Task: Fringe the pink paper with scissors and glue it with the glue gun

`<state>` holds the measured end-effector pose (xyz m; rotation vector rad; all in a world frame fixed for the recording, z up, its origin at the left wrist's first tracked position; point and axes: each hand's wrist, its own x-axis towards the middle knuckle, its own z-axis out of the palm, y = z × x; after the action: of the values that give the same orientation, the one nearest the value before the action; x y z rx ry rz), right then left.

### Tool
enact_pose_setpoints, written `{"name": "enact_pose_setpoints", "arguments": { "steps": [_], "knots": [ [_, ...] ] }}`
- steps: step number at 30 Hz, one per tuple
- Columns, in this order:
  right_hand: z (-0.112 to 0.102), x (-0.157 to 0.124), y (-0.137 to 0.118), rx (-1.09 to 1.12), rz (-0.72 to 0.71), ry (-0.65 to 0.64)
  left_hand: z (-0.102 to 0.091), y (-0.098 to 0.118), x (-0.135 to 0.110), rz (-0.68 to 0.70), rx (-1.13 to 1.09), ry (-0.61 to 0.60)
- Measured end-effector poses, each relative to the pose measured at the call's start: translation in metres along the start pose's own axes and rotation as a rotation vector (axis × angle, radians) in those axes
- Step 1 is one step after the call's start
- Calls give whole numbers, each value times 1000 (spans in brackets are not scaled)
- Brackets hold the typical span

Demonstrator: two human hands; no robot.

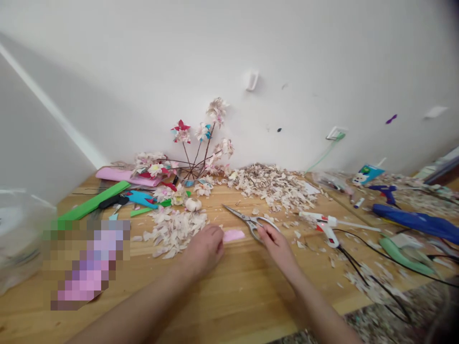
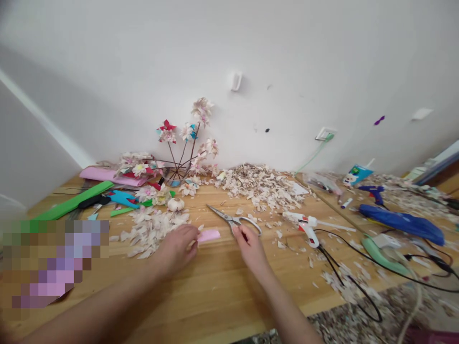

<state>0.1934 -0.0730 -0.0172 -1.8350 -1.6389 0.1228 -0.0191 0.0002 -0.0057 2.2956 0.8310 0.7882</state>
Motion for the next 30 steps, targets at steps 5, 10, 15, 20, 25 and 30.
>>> {"name": "enact_pose_setpoints", "arguments": {
  "steps": [5, 10, 15, 20, 25, 30],
  "knots": [
    [11, -13, -36, 134, -191, -129, -1, -7, -16, 162, 221, -102],
    [24, -12, -55, 113, -248, -184, -3, -18, -24, 214, 315, -135],
    [28, 0, -41, 93, -177, -233, -22, -27, -30, 141, 305, -81],
    [45, 26, -32, 42, -69, -273, -42, -32, -44, 29, 267, -25],
    [66, 60, -49, 119, -175, -426, -38, -28, -61, 66, 188, -59],
    [54, 68, -47, 180, -122, -418, -19, -27, -64, 165, 127, -127]
  ]
}}
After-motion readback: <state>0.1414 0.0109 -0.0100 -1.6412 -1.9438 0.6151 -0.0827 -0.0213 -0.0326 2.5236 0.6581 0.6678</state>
